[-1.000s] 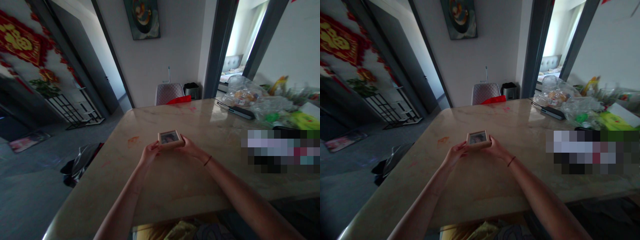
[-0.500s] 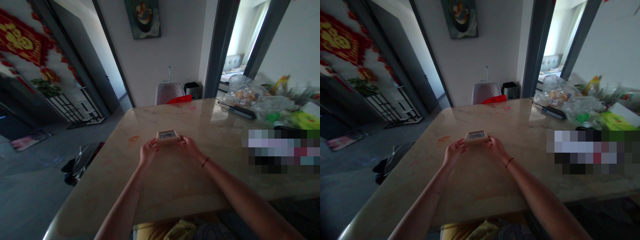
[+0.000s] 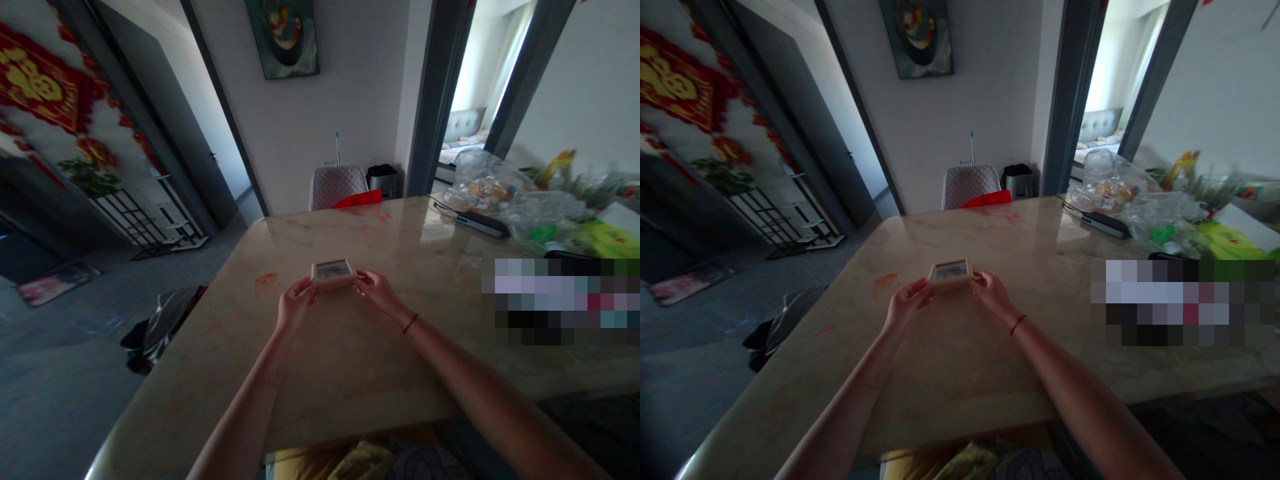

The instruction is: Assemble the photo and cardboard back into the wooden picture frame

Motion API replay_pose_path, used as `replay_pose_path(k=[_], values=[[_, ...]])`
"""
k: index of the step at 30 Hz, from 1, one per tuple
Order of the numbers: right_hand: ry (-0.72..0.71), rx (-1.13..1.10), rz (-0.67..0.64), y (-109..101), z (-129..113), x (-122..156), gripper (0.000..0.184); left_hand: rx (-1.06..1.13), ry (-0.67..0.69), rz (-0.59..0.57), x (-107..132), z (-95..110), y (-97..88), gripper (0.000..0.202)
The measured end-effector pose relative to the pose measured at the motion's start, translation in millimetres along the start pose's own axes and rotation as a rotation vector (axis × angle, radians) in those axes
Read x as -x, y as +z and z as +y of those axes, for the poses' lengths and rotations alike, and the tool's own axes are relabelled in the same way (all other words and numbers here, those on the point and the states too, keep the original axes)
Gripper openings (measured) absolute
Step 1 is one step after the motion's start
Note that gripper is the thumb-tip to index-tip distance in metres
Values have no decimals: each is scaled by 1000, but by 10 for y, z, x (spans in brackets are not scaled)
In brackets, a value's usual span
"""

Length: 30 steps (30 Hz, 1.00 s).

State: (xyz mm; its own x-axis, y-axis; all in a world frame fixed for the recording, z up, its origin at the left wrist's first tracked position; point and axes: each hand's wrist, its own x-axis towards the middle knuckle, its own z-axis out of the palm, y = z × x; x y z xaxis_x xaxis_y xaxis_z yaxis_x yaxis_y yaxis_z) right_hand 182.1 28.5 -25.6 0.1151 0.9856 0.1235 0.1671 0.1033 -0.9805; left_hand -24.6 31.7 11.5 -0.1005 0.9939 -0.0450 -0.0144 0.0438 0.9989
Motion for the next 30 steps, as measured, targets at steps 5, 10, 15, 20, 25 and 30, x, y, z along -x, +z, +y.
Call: replay_pose_path(k=[5, 10, 15, 20, 25, 30], values=[[-26, 261, 37, -36, -97, 67, 39, -75, 24, -36, -9, -48, -6, 39], [-53, 457, 1, -34, -182, 126, 36, -284, 107, -51, -51, -125, -52, 38], [-95, 624, -42, -29, -204, 157, 34, -694, 192, -80, -24, -122, -72, 38], [-271, 768, 55, -54, -254, 223, 53, -773, 215, -69, 69, 32, -65, 60], [-493, 898, -31, -77, -254, 247, 72, -817, 245, 27, 128, 164, -80, 82], [-491, 974, -112, -76, -202, 250, 80, -978, 225, -96, 164, 146, -90, 89]])
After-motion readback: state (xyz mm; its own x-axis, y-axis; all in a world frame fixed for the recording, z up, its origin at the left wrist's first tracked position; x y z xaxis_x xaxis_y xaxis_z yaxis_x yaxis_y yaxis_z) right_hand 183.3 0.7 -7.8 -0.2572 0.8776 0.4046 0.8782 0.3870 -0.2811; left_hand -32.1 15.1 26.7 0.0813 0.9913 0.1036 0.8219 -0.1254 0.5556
